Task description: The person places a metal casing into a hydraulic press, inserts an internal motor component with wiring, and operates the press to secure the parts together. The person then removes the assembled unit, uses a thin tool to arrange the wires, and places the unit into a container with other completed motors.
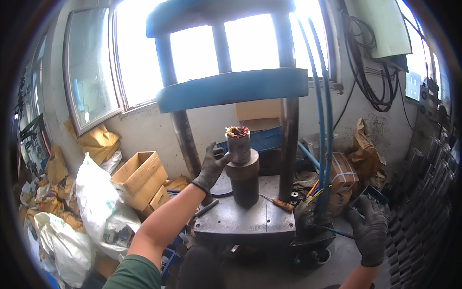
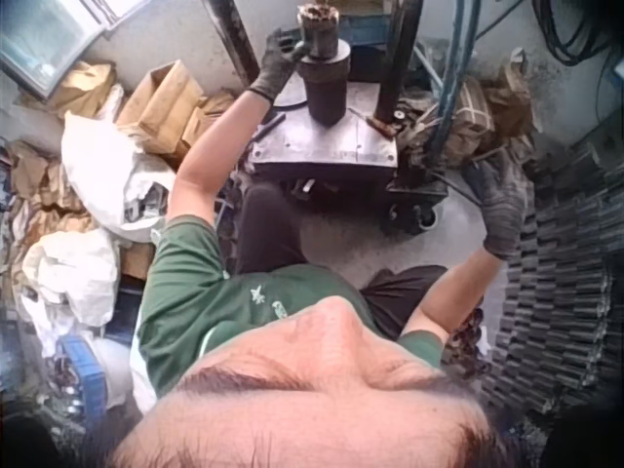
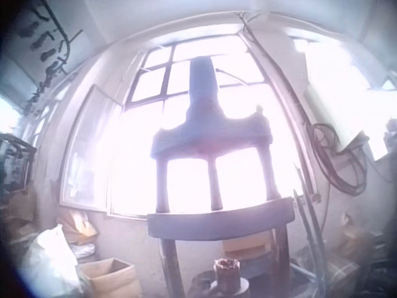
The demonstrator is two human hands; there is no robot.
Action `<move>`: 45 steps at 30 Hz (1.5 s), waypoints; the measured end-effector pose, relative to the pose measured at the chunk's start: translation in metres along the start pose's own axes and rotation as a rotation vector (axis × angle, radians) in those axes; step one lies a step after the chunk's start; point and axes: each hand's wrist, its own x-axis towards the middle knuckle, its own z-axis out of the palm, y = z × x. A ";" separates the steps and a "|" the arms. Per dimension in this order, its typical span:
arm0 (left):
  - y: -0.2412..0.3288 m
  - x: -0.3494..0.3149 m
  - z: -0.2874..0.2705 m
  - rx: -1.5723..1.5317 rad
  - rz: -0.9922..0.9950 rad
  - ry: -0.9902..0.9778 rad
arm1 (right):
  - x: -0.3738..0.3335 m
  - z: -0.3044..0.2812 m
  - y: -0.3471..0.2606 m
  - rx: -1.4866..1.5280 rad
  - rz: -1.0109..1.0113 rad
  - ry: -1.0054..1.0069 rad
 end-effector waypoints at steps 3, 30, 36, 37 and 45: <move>-0.011 -0.073 -0.044 -0.029 0.026 -0.020 | -0.015 -0.004 0.000 -0.151 -0.065 -0.120; -0.301 -0.493 -0.174 0.581 -1.276 0.257 | -0.035 -0.026 -0.001 0.075 0.456 -0.816; -0.326 -0.520 -0.179 0.766 -1.057 0.351 | -0.068 -0.003 0.053 0.149 0.124 -0.529; -0.334 -0.532 -0.185 0.793 -1.083 0.371 | -0.071 0.004 0.063 0.339 0.315 -0.469; -0.392 -0.535 -0.221 0.060 -0.652 0.767 | -0.055 0.009 0.000 0.293 0.148 -0.434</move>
